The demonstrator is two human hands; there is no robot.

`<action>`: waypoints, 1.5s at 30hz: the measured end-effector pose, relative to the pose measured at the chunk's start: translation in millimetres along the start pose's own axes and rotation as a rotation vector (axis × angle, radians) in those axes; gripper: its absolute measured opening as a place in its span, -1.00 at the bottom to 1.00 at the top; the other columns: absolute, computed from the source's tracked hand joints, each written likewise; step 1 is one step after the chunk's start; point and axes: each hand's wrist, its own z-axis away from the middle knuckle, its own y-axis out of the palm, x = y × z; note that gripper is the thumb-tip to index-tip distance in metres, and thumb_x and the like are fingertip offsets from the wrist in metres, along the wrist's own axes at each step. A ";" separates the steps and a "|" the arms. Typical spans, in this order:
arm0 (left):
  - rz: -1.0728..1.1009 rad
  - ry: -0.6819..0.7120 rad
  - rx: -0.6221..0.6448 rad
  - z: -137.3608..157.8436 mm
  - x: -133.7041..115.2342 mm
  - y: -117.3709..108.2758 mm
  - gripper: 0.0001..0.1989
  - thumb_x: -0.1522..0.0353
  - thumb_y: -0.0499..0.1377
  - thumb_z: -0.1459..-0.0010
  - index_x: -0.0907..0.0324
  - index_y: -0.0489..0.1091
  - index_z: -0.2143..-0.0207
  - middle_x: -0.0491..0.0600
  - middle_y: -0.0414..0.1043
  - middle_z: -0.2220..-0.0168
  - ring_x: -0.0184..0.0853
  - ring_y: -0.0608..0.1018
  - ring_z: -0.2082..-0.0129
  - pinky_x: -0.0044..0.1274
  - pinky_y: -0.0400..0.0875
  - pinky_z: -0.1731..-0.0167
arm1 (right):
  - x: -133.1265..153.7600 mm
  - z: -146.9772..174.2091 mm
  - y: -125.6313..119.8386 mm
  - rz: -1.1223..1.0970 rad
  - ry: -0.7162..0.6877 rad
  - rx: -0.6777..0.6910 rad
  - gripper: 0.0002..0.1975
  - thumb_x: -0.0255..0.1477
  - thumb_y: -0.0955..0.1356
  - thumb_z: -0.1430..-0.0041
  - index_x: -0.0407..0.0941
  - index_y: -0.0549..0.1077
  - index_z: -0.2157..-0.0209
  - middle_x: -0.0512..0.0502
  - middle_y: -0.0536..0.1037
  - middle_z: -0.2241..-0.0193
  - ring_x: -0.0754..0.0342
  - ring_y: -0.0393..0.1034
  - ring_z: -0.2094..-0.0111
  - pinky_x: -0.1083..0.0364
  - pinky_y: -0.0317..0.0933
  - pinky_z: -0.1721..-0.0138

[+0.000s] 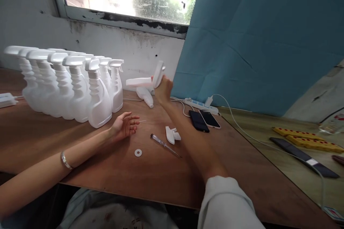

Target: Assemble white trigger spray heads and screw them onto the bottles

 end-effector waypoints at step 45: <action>-0.240 0.164 -0.051 1.7 8.7 1.6 -0.77 0.40 0.19 0.11 0.23 0.32 0.32 -0.02 0.38 0.38 -0.42 0.45 0.49 -0.62 0.33 0.55 | 4.0 107.4 -11.7 0.448 -0.561 0.445 -0.81 -0.50 0.18 -0.18 -0.16 0.39 0.41 -0.15 0.46 0.47 -0.04 0.21 0.24 0.04 0.02 0.20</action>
